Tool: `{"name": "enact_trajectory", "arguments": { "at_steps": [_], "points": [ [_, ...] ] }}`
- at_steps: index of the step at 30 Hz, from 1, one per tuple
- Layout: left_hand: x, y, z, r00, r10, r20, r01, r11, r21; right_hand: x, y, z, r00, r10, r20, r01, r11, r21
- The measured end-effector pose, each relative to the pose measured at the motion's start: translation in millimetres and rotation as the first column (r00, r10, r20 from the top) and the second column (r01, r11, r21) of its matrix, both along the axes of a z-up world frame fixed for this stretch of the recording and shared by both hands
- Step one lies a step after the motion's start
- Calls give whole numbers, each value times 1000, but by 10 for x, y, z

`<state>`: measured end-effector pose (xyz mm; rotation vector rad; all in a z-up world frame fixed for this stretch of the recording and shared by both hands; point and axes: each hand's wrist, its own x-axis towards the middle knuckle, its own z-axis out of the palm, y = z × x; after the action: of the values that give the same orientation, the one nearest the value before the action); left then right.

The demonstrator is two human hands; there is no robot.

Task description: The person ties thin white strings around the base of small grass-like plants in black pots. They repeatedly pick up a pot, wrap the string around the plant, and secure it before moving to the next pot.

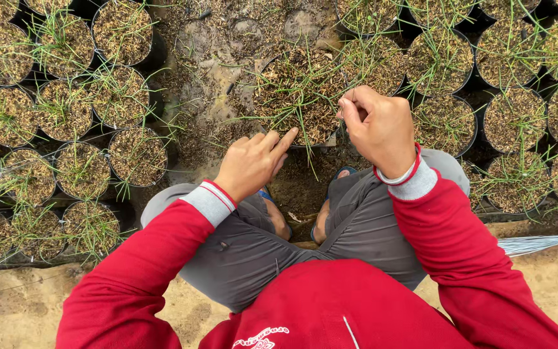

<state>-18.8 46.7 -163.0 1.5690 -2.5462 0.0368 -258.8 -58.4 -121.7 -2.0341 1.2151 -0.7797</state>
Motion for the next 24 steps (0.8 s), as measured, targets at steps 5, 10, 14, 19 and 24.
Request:
{"name": "enact_trajectory", "arguments": {
  "at_steps": [5, 10, 14, 19, 24],
  "points": [
    [75, 17, 37, 997, -74, -21, 73, 996, -52, -1, 8, -4, 1000, -14, -20, 13, 998, -59],
    [119, -13, 55, 989, -143, -47, 137, 985, -106, -20, -3, -6, 1000, -14, -23, 14, 999, -41],
    [128, -22, 47, 985, -169, -38, 161, 974, -158, -22, -10, -5, 1000, -16, -16, 15, 999, -29],
    [99, -55, 12, 982, -182, -45, 174, 973, -149, -31, -16, 8, 1000, -16, 22, 16, 1000, -25],
    [26, -85, -19, 983, -172, -62, 159, 972, -173, -43, -15, 11, 1000, -16, 18, 16, 1000, -9]
  ]
}}
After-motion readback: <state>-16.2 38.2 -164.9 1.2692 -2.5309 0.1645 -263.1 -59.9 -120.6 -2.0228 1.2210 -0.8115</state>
